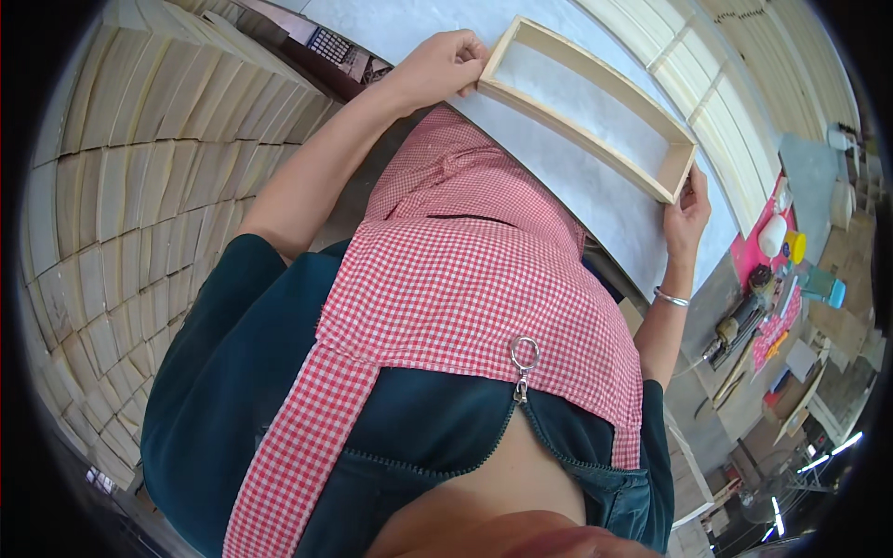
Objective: Assembling wooden box frames by applying glue to joints and securing them with a pneumatic stapler.
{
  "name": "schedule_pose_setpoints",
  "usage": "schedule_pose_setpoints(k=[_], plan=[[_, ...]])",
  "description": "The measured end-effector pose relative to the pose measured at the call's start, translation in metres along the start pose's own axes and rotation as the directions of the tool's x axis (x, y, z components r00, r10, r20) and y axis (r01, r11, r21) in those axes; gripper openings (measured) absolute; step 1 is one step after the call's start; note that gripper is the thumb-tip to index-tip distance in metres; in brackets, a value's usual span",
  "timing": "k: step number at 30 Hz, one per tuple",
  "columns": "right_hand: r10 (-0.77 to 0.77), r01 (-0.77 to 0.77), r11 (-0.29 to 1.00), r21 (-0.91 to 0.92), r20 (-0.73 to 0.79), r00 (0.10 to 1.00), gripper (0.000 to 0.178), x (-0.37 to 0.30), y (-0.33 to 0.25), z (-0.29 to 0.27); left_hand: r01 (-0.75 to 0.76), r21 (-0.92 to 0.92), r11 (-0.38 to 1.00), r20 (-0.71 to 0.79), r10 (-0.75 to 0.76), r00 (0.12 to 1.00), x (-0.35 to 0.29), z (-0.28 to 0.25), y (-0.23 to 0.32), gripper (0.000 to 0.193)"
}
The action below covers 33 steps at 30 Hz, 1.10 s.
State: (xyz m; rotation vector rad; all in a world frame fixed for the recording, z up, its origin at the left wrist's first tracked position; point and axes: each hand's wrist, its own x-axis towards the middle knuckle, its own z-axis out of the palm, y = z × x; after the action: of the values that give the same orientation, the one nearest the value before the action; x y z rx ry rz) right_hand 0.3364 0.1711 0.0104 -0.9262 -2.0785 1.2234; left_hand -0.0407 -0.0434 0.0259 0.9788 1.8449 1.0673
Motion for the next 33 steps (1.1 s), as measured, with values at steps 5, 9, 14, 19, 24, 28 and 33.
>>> schedule_pose_setpoints(k=[5,9,14,19,24,28,33], plan=[[0.017,-0.021,0.999,-0.034,-0.095,0.995,0.049,-0.009,-0.003,0.009,-0.274,0.416,0.867,0.011,0.296,0.955,0.000,0.000,-0.003,0.018],[-0.169,0.158,0.986,-0.062,-0.330,0.929,0.041,-0.006,-0.012,0.025,-0.052,-0.130,0.990,-0.073,0.043,0.996,-0.014,-0.005,0.020,0.031],[0.046,-0.061,0.997,-0.042,-0.300,0.953,0.029,-0.025,-0.019,0.015,0.048,-0.142,0.989,0.026,-0.044,0.999,-0.011,-0.001,0.034,0.033],[0.113,-0.076,0.977,0.199,-0.181,0.977,0.040,-0.041,-0.037,0.015,0.123,-0.295,0.948,0.161,-0.078,0.984,-0.004,-0.009,0.038,0.027],[0.140,-0.113,0.970,0.214,-0.116,0.983,0.038,-0.039,-0.031,-0.003,0.168,-0.301,0.939,0.250,-0.092,0.964,0.001,-0.019,0.035,0.029],[0.025,-0.049,0.985,-0.167,-0.139,0.990,0.031,-0.020,-0.001,-0.051,0.214,-0.283,0.935,0.287,-0.131,0.949,0.001,-0.019,0.039,0.030],[-0.334,-0.501,0.562,-0.659,-0.734,0.591,0.053,0.036,0.073,-0.191,0.120,-0.313,0.942,-0.081,-0.153,0.985,-0.018,0.008,0.052,0.028]])
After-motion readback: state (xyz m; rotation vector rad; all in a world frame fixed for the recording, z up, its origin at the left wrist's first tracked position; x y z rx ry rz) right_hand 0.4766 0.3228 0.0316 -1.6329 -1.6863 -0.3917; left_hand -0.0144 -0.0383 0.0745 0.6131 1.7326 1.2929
